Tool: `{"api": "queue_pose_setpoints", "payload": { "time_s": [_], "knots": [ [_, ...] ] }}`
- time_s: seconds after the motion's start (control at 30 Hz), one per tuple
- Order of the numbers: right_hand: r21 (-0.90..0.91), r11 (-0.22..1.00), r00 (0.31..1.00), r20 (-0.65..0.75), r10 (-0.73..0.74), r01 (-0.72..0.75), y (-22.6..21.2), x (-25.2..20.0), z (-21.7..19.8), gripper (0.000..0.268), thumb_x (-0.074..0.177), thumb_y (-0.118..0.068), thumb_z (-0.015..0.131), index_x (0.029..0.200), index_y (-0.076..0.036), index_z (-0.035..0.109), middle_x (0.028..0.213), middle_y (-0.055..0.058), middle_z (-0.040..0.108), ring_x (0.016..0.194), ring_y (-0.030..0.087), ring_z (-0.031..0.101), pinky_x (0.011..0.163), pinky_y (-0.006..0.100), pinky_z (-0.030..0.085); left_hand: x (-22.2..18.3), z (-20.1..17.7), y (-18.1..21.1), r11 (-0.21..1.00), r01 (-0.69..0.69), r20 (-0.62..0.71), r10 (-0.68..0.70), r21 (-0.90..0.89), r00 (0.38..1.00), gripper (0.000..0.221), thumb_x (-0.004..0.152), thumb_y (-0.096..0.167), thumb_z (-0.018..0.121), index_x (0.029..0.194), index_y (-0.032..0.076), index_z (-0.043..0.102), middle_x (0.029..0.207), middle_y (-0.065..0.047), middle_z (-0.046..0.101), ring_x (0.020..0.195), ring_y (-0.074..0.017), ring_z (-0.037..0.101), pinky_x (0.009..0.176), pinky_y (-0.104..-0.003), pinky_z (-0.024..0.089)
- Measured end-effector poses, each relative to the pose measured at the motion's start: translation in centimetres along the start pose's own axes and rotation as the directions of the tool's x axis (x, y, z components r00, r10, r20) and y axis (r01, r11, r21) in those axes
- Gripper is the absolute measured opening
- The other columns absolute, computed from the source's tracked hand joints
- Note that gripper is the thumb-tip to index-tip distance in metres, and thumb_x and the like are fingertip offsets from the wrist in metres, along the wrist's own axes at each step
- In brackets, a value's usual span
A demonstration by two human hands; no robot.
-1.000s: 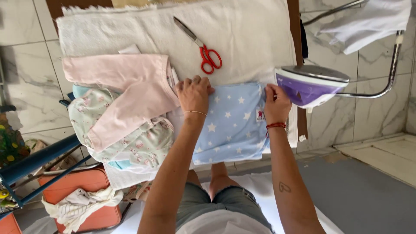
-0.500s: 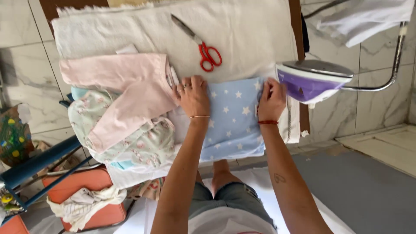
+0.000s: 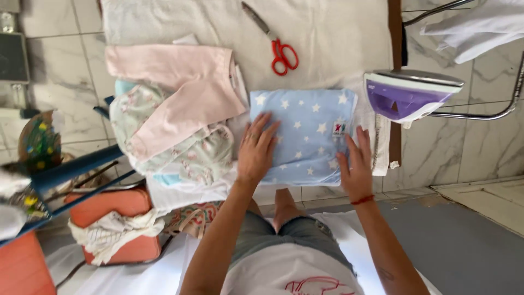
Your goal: Ironing and folding various baby garments on a workspace
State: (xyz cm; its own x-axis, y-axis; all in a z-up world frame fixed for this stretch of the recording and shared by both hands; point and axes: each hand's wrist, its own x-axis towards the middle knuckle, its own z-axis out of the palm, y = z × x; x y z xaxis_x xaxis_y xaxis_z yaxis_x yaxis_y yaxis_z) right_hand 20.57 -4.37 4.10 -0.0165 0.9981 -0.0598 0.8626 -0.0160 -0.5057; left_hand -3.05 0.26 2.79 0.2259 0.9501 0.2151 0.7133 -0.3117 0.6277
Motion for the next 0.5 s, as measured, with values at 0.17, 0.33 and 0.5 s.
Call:
{"api": "queue_pose_setpoints", "payload": {
  "time_s": [0.17, 0.33, 0.5],
  "knots": [
    [-0.312, 0.829, 0.862, -0.06, -0.504, 0.463, 0.7, -5.1, 0.5, 0.022, 0.071, -0.023, 0.068, 0.09, -0.017, 0.058, 0.099, -0.002, 0.052, 0.092, 0.015, 0.055, 0.078, 0.03, 0.044, -10.6, -1.1, -0.2, 0.996, 0.045, -0.157, -0.032, 0.076, 0.987, 0.017, 0.064, 0.016, 0.06, 0.081, 0.021, 0.057, 0.079, 0.001, 0.048, 0.065, -0.0194, 0.05, 0.06, -0.032, 0.044],
    [-0.309, 0.759, 0.772, -0.106, -0.626, 0.573, 1.0, -4.3, 0.9, 0.026, 0.072, -0.015, 0.066, 0.097, -0.017, 0.061, 0.096, -0.002, 0.056, 0.087, 0.017, 0.054, 0.076, 0.031, 0.042, -12.3, 0.6, 1.0, 0.977, 0.149, -0.253, -0.107, 0.152, 0.962, 0.02, 0.068, 0.016, 0.061, 0.087, 0.017, 0.053, 0.08, -0.003, 0.045, 0.065, -0.0225, 0.052, 0.058, -0.034, 0.045],
    [-0.281, 0.669, 0.665, -0.125, -0.736, 0.688, 0.9, -3.8, -0.7, 0.027, 0.069, -0.007, 0.063, 0.095, -0.014, 0.063, 0.093, 0.0, 0.058, 0.082, 0.017, 0.055, 0.077, 0.034, 0.042, -13.8, 3.2, 0.2, 0.927, 0.294, -0.315, -0.214, 0.234, 0.925, 0.011, 0.074, 0.021, 0.06, 0.082, 0.023, 0.052, 0.079, 0.001, 0.047, 0.06, -0.0191, 0.055, 0.054, -0.03, 0.047]
  ]
}}
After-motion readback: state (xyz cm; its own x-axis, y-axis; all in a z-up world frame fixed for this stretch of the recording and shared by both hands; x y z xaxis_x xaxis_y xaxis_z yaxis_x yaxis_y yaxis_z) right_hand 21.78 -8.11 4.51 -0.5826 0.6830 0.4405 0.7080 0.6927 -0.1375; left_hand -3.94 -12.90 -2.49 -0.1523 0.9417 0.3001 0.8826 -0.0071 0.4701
